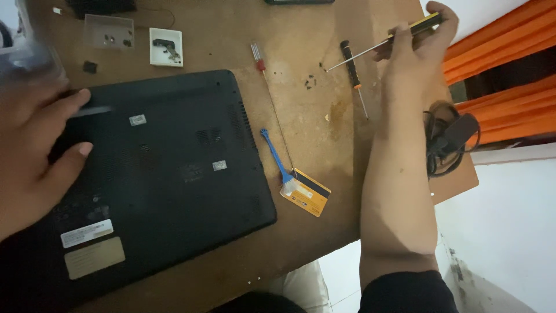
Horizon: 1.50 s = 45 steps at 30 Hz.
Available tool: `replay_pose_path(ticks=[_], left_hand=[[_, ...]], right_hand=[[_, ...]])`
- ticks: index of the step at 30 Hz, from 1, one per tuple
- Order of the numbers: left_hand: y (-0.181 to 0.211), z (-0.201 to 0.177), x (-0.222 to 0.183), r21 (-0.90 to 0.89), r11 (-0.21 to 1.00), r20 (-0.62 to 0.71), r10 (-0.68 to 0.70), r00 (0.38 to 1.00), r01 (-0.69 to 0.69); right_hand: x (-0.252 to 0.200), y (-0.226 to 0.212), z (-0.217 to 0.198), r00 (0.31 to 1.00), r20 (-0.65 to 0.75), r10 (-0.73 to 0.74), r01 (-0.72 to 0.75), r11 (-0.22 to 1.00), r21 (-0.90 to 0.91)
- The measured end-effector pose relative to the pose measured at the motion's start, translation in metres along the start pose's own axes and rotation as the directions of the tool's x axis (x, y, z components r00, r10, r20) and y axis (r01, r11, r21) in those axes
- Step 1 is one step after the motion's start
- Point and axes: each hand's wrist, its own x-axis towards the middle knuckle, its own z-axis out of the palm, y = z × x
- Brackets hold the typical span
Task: Removing screws from the back panel of a laptop using a manual screwdriver
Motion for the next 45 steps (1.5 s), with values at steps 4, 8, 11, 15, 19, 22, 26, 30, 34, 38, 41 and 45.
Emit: replay_pose_path(ticks=[4,8,11,15,19,22,26,30,34,38,41,45], left_hand=[[0.005,-0.004,0.002,-0.003,0.999,0.040,-0.054,0.998,0.054],[0.001,-0.008,-0.005,0.201,0.980,-0.021,0.003,1.000,0.001],[-0.002,-0.016,-0.007,0.013,1.000,0.012,0.011,1.000,-0.011],[0.006,-0.031,-0.005,-0.015,0.997,0.083,-0.069,0.994,0.071],[0.003,-0.027,-0.005,-0.085,0.996,0.023,-0.013,1.000,0.015],[0.003,-0.026,-0.004,-0.074,0.997,0.014,-0.013,1.000,0.014],[0.001,-0.025,-0.005,-0.082,0.996,0.002,-0.026,1.000,0.026],[0.001,-0.028,-0.004,-0.025,0.997,0.027,-0.072,0.997,0.073],[-0.002,-0.027,-0.007,-0.096,0.995,-0.080,-0.022,0.997,0.014],[-0.004,-0.025,-0.009,-0.073,0.997,-0.139,-0.012,0.990,0.002],[-0.005,-0.023,-0.009,-0.053,0.998,-0.094,-0.034,0.995,0.029],[-0.006,-0.024,-0.010,-0.054,0.998,-0.158,0.003,0.988,-0.012]], right_hand=[[0.004,-0.002,-0.004,0.994,-0.104,-0.029,0.046,0.985,0.166],[-0.019,-0.051,0.005,0.995,-0.078,0.065,-0.032,0.930,0.366],[-0.046,-0.083,0.027,0.995,0.017,0.101,-0.096,0.868,0.487],[-0.088,-0.125,0.063,0.967,0.204,0.151,-0.227,0.872,0.433],[-0.113,-0.125,0.087,0.938,0.279,0.207,-0.307,0.869,0.389],[-0.124,-0.127,0.108,0.914,0.344,0.214,-0.358,0.824,0.439],[-0.134,-0.122,0.127,0.882,0.413,0.227,-0.413,0.795,0.445],[-0.140,-0.116,0.137,0.835,0.495,0.239,-0.496,0.715,0.493],[-0.144,-0.108,0.142,0.848,0.477,0.232,-0.432,0.823,0.369],[-0.143,-0.113,0.146,0.850,0.480,0.215,-0.402,0.854,0.330],[-0.143,-0.108,0.143,0.841,0.499,0.212,-0.428,0.824,0.372],[-0.142,-0.113,0.142,0.828,0.508,0.238,-0.431,0.850,0.303]])
